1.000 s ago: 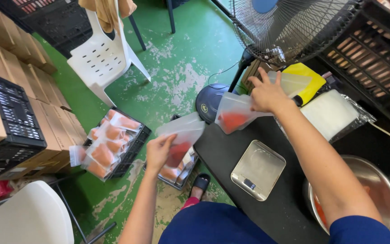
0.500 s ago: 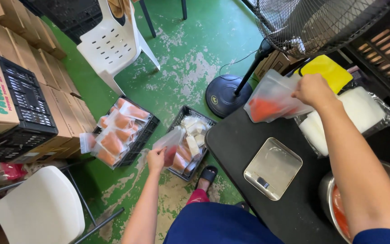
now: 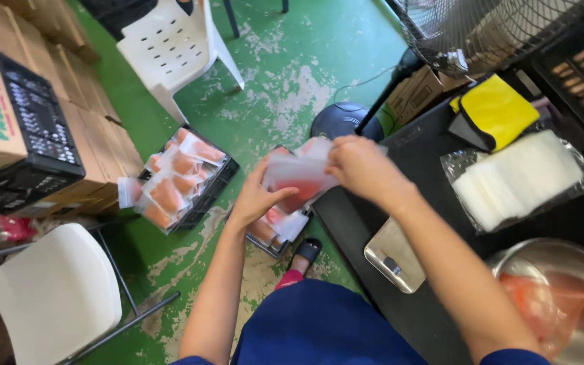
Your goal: The person fills small plastic pouches with a red sauce using a spoon and a metal bowl, weighing each pouch on a digital scale and placing the filled pouches into a crate.
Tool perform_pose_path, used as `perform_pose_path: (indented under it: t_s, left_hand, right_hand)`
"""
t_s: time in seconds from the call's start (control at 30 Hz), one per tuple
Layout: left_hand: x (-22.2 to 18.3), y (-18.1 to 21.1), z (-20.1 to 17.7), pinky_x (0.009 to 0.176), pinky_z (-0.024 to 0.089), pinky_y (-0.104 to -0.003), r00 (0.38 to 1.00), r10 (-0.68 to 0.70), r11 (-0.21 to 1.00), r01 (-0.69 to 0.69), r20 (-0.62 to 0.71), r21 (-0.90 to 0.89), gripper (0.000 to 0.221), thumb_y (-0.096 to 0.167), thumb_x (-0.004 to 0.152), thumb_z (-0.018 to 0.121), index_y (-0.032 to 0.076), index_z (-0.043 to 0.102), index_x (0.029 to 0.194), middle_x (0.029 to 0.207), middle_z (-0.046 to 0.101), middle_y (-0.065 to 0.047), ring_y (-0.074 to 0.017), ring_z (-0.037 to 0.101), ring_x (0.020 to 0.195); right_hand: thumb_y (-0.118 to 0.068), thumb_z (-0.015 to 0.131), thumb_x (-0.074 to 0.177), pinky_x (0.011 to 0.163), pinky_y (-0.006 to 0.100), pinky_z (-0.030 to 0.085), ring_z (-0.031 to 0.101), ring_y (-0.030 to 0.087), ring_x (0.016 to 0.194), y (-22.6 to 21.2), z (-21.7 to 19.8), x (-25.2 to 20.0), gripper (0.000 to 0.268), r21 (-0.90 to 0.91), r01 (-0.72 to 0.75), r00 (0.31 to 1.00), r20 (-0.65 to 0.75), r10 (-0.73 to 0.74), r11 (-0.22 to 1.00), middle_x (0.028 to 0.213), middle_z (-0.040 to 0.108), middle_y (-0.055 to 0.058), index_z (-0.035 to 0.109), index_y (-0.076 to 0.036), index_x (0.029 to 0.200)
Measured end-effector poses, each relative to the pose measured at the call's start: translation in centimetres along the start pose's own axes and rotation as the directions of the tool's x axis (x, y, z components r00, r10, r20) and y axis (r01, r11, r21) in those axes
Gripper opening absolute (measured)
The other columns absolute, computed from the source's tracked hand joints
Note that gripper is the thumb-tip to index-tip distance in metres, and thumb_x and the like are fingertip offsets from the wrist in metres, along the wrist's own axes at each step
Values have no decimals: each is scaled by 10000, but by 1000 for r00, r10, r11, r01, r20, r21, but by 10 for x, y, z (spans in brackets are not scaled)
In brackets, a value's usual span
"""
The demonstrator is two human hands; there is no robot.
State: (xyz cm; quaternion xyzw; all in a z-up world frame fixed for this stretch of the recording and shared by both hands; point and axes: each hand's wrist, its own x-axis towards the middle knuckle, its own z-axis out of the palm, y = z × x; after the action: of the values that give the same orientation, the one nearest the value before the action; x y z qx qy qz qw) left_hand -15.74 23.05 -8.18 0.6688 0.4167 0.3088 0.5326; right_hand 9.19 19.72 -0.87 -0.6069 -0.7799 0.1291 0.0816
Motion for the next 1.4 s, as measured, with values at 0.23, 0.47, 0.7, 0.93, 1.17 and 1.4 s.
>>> perform_pose_path:
  t_s: [0.23,0.47,0.7,0.93,1.17,1.4]
  left_hand:
    - [-37,-99,-37,617,481,-226,975,-178,983,172,-136,-59,193,290,781,906,199,832,934,768,740,65,-44,572,694]
    - [-41,-301,-11,671,518,-302,892,-364,927,374,-267,-13,163,331,810,867,252,838,950,864,781,-4,-188,666,731]
    - [-50,-328,21,1031,498,-261,869,-313,904,396,-382,162,578,49,674,582,233,789,1182,1197,789,-14,-168,718,1141]
    - [-56,-318,64,1063,487,-336,859,-451,817,507,-245,274,591,278,770,734,288,668,1356,1321,721,-32,-226,680,1219]
    - [-27,-130,145,831,597,-268,972,-232,967,227,-27,-118,344,119,880,670,165,720,1217,1139,800,-65,-136,741,1075]
    - [-23,3,266,760,560,-242,817,210,974,-220,537,-47,201,265,919,638,158,791,993,864,842,40,-76,760,808]
  right_hand:
    - [-245,773,778,793,497,593,725,384,871,-32,139,43,202,156,146,985,70,-159,977,793,706,144,714,-60,722]
    - [-187,845,756,679,464,633,761,419,845,-20,304,81,253,89,28,974,222,-47,996,852,727,212,691,3,822]
    - [7,529,896,796,519,600,714,388,991,-1,398,52,195,94,-27,954,299,-3,995,1015,706,181,705,18,979]
    - [-246,627,845,781,537,559,683,429,894,-18,350,6,303,89,201,823,524,-218,975,975,682,257,762,-22,998]
    - [-151,623,847,724,477,482,661,382,814,-11,180,-90,147,512,-130,955,295,-31,849,873,700,192,633,-4,852]
    - [-194,670,931,857,271,519,734,92,968,18,87,-279,199,717,-441,763,-17,646,539,1071,807,3,758,-136,1100]
